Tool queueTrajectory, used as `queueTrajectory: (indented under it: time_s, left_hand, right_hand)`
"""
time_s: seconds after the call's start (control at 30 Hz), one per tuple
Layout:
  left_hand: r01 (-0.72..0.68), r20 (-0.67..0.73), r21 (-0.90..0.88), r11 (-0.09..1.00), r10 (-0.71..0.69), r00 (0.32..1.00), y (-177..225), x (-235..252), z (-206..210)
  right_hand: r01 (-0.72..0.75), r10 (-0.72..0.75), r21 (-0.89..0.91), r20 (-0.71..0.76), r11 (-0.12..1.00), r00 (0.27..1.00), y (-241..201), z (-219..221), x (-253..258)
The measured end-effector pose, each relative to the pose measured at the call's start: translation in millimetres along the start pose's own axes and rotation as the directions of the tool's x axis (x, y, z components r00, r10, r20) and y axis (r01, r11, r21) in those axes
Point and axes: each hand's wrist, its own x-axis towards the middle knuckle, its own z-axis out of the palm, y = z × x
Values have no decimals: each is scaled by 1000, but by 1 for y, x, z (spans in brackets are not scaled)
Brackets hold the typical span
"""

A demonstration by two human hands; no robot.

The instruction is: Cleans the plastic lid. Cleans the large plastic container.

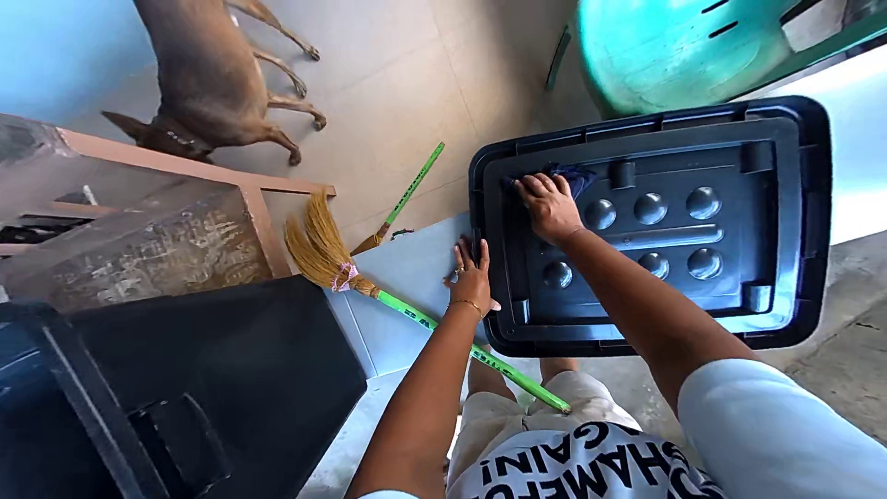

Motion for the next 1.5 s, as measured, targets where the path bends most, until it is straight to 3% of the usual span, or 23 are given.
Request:
queueTrajectory:
  time_s: [0.07, 0.2, 0.33, 0.4, 0.43, 0.57, 0.67, 0.7, 0.77, 0.87, 0.93, 1.0, 1.13, 1.33, 1.4, 1.5]
  left_hand:
    - [3, 3, 1, 1000, -3, 1000, 0, 0, -1]
    - [-7, 5, -25, 1000, 7, 1000, 0, -3, -2]
    - [-10, -2, -7, 1000, 10, 1000, 3, -2, -4]
    - [-8, 2, -4, 1000, 8, 1000, 3, -2, -5]
    - [-7, 5, -12, 1000, 7, 1000, 4, -3, -2]
    - [-1, -6, 31, 1000, 1, 1000, 3, -3, -2]
    - [8, -6, 46, 999, -8, 1000, 3, -4, 0]
    - [8, -11, 49, 999, -7, 1000, 3, -3, 0]
    - [-2, -18, 38, 999, 2, 1000, 4, -3, -1]
    - [0, -5, 29, 1000, 0, 1000, 4, -6, -2]
    - [6, -4, 27, 1000, -6, 1000, 4, -6, -2]
    - [7, -12, 33, 999, -7, 1000, 4, -4, -1]
    - [18, -7, 34, 999, -17, 1000, 2, -4, -1]
    - [31, -8, 6, 999, -31, 999, 2, -4, -2]
    - [29, -7, -2, 1000, -29, 1000, 1, -4, -1]
    - [21, -16, -15, 1000, -21, 1000, -1, -3, 2]
  right_hand:
    - [27, -26, -50, 19, 998, 999, 31, -10, -9]
    - [-312, 305, -80, -92, 947, 948, 122, -61, -68]
    - [-744, 738, 44, -184, 666, 650, 185, -104, -109]
    - [-815, 814, 82, -172, 573, 555, 170, -105, -99]
    - [-811, 814, 109, -182, 575, 552, 155, -101, -93]
    - [-495, 527, 183, -259, 849, 809, 94, -49, -84]
    - [-249, 302, 232, -234, 940, 924, 112, -51, -109]
    - [-212, 262, 215, -240, 953, 935, 126, -65, -115]
    - [-316, 342, 131, -306, 940, 889, 159, -101, -118]
    - [-638, 660, 180, -296, 749, 691, 195, -140, -94]
    - [-703, 744, 245, -255, 668, 618, 187, -137, -65]
    - [-630, 671, 233, -309, 741, 674, 147, -114, -34]
    - [-471, 485, 120, -178, 874, 856, 59, -66, 19]
    - [-388, 402, 106, -203, 916, 893, 38, -33, 31]
    - [-238, 263, 143, -197, 961, 944, 28, -19, 22]
    - [89, -57, 232, -141, 969, 988, -1, -4, 25]
